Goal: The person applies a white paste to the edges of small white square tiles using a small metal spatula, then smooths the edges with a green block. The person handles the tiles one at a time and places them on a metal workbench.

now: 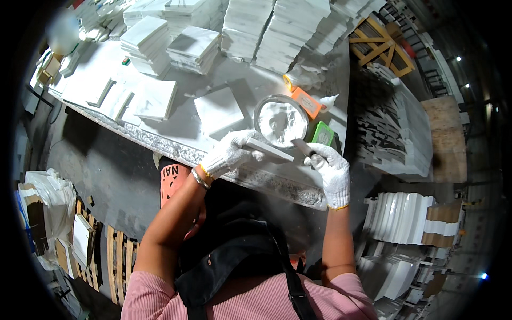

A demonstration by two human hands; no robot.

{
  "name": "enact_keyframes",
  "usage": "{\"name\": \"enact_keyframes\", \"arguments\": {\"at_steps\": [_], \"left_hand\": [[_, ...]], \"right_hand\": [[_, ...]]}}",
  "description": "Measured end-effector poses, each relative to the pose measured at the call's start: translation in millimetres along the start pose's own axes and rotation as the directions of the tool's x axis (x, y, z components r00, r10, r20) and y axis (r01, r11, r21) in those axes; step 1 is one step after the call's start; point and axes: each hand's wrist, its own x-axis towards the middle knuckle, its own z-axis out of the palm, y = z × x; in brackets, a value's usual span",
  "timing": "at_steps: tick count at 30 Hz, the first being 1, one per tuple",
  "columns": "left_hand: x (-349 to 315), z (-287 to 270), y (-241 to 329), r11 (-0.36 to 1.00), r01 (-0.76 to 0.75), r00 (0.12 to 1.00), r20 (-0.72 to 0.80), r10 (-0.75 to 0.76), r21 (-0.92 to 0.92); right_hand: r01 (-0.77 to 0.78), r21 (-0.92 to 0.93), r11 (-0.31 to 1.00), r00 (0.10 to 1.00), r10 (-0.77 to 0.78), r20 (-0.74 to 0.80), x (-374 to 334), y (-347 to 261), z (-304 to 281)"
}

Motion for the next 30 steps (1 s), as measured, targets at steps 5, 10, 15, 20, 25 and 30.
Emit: {"name": "enact_keyframes", "arguments": {"at_steps": [5,10,15,20,25,30], "left_hand": [[3.1,0.7,-2.1,0.992,-0.010,1.000,0.018,0.012,-0.125],[5.9,0.2,-10.4,0.993,-0.090,0.995,0.034,0.093,-0.079],[4.6,1.3,-5.3,0.985,-0.169,0.986,0.022,0.168,0.041],[2.4,2.4,-11.3,0.996,-0.091,0.996,-0.015,0.090,-0.027],[1.8,6.8,-14.2,0.997,-0.063,0.996,-0.059,0.061,-0.033],[0.0,7.5,-13.9,0.996,-0.091,0.992,-0.082,0.092,0.010]], "right_hand": [[0.330,-0.410,0.851,0.919,-0.190,0.345,31.3,-20.7,6.4],[0.217,-0.367,0.905,0.883,-0.021,0.469,55.8,-26.0,17.6],[0.197,-0.310,0.930,0.862,-0.014,0.507,59.4,-20.2,13.5],[0.190,-0.339,0.921,0.888,-0.014,0.460,45.5,-20.8,4.5],[0.202,-0.343,0.917,0.911,-0.047,0.411,36.4,-15.4,3.5],[0.162,-0.323,0.932,0.954,-0.065,0.291,25.2,-4.7,8.9]]}}
